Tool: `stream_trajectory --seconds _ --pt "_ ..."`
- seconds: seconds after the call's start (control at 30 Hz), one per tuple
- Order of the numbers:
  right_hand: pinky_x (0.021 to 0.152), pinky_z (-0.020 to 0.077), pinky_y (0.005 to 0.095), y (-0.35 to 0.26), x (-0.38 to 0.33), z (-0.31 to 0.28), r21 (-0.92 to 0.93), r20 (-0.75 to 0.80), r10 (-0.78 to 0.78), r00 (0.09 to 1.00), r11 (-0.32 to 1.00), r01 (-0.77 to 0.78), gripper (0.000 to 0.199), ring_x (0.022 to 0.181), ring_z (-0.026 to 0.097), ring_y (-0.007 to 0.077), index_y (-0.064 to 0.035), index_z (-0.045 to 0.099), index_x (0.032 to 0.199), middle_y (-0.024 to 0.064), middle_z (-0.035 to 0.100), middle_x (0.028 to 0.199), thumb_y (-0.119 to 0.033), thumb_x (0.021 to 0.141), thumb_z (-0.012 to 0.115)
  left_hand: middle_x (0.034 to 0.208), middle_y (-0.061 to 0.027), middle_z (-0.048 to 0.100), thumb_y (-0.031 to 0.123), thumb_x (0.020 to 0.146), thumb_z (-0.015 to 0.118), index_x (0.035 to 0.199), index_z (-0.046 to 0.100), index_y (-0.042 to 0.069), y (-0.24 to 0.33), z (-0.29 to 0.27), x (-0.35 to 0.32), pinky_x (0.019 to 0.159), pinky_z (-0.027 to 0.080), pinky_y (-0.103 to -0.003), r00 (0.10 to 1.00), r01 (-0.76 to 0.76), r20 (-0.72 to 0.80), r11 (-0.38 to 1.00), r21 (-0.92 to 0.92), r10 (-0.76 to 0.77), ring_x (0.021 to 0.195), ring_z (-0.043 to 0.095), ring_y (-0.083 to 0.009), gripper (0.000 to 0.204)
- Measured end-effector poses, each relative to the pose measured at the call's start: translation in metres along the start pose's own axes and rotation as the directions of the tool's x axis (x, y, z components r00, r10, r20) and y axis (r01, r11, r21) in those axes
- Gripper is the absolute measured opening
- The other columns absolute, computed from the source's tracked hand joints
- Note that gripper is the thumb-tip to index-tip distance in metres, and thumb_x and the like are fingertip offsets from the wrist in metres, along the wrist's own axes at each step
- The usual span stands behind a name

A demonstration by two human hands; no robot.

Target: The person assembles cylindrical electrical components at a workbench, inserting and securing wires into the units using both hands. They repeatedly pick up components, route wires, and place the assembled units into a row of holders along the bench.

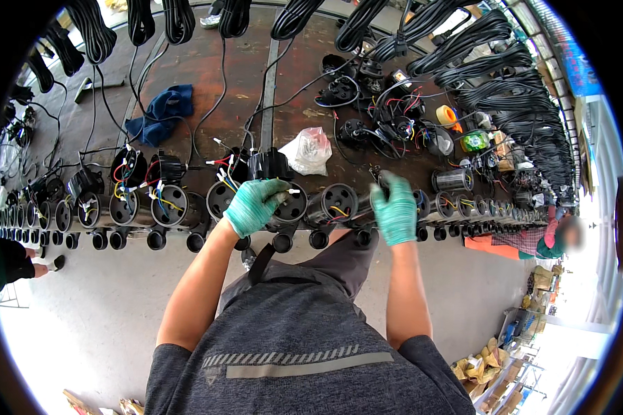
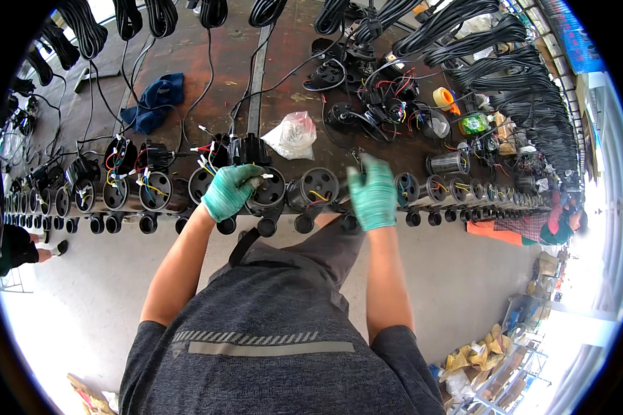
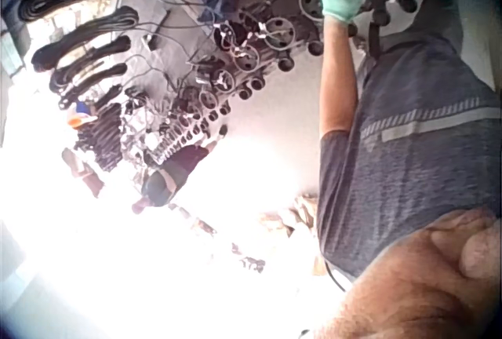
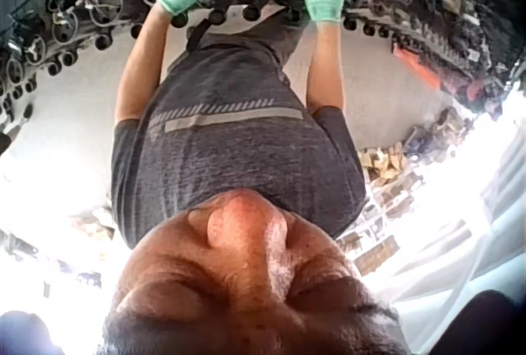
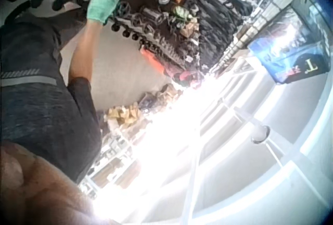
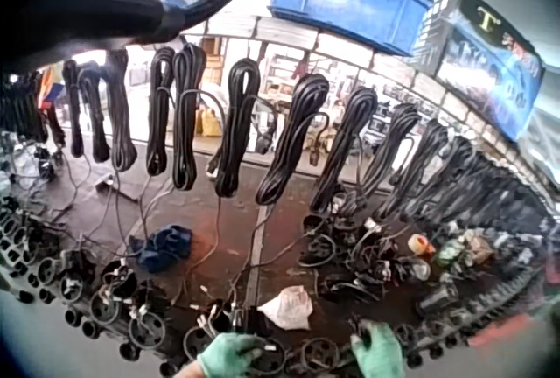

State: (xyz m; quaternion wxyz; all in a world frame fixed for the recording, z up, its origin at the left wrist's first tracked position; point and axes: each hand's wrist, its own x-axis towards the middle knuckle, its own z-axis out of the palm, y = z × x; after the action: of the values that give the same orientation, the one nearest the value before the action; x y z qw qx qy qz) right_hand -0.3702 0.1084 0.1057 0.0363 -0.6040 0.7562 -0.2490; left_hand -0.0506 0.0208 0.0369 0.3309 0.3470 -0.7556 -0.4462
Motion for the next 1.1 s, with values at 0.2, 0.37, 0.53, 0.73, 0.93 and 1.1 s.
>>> stream_trajectory --seconds 0.2,0.37,0.53,0.73,0.93,1.1 --pt "0.114 0.0458 0.0512 0.057 -0.016 -0.014 -0.468 0.302 0.262 0.917 0.878 -0.097 0.111 0.136 0.054 0.0449 -0.0101 0.034 0.166 0.0257 0.052 0.149 -0.035 0.076 0.092 0.094 -0.0172 0.079 0.007 0.100 0.071 0.119 0.075 -0.003 -0.003 0.001 0.001 0.071 0.058 -0.034 1.000 0.005 0.016 0.999 -0.049 -0.004 0.077 0.075 -0.0223 0.022" --pt "0.116 0.0442 0.0500 0.000 -0.014 -0.028 -0.530 0.304 0.320 0.897 0.839 -0.120 0.106 0.141 0.048 0.0452 -0.0135 0.037 0.165 0.0260 0.050 0.150 -0.017 0.072 0.087 0.087 -0.0152 0.078 0.007 0.100 0.071 0.120 0.075 -0.003 0.004 -0.003 -0.002 0.068 0.057 -0.034 0.998 0.066 0.016 0.988 -0.139 -0.064 0.072 0.072 -0.0194 0.023" --pt "0.097 0.0555 0.0493 -0.031 -0.055 0.011 0.161 0.200 -0.216 0.956 0.969 0.185 0.080 0.109 0.065 0.0414 -0.0086 0.054 0.146 0.0249 0.060 0.123 -0.013 0.072 0.083 0.096 -0.0159 0.080 0.009 0.101 0.070 0.122 0.075 -0.001 0.010 -0.010 0.002 0.078 0.059 -0.035 0.980 0.173 0.122 0.976 -0.131 -0.157 0.081 0.075 -0.0226 0.024" --pt "0.094 0.0560 0.0502 -0.076 -0.054 0.028 0.055 0.406 -0.132 0.904 0.991 0.120 0.080 0.108 0.066 0.0411 -0.0100 0.055 0.148 0.0217 0.063 0.119 -0.016 0.073 0.083 0.096 -0.0155 0.079 0.010 0.101 0.071 0.123 0.075 0.000 0.006 -0.010 0.001 0.076 0.059 -0.036 0.983 0.159 0.111 0.983 -0.093 -0.149 0.079 0.074 -0.0217 0.025" --pt "0.094 0.0557 0.0506 -0.078 -0.052 0.027 0.101 0.435 -0.171 0.884 0.985 0.140 0.089 0.109 0.066 0.0415 -0.0115 0.050 0.155 0.0212 0.063 0.119 -0.019 0.073 0.086 0.090 -0.0145 0.078 0.009 0.101 0.070 0.123 0.075 0.001 0.001 -0.008 0.000 0.072 0.058 -0.036 0.993 0.092 0.087 0.991 -0.092 -0.084 0.074 0.071 -0.0211 0.024" --pt "0.097 0.0547 0.0512 -0.088 -0.050 0.025 0.077 0.467 -0.129 0.875 0.991 0.105 0.090 0.111 0.067 0.0401 -0.0134 0.049 0.156 0.0197 0.064 0.119 -0.021 0.074 0.086 0.087 -0.0142 0.076 0.007 0.099 0.071 0.123 0.075 0.001 0.003 -0.007 -0.001 0.071 0.057 -0.036 0.985 0.148 0.111 0.982 -0.115 -0.136 0.072 0.070 -0.0220 0.024"
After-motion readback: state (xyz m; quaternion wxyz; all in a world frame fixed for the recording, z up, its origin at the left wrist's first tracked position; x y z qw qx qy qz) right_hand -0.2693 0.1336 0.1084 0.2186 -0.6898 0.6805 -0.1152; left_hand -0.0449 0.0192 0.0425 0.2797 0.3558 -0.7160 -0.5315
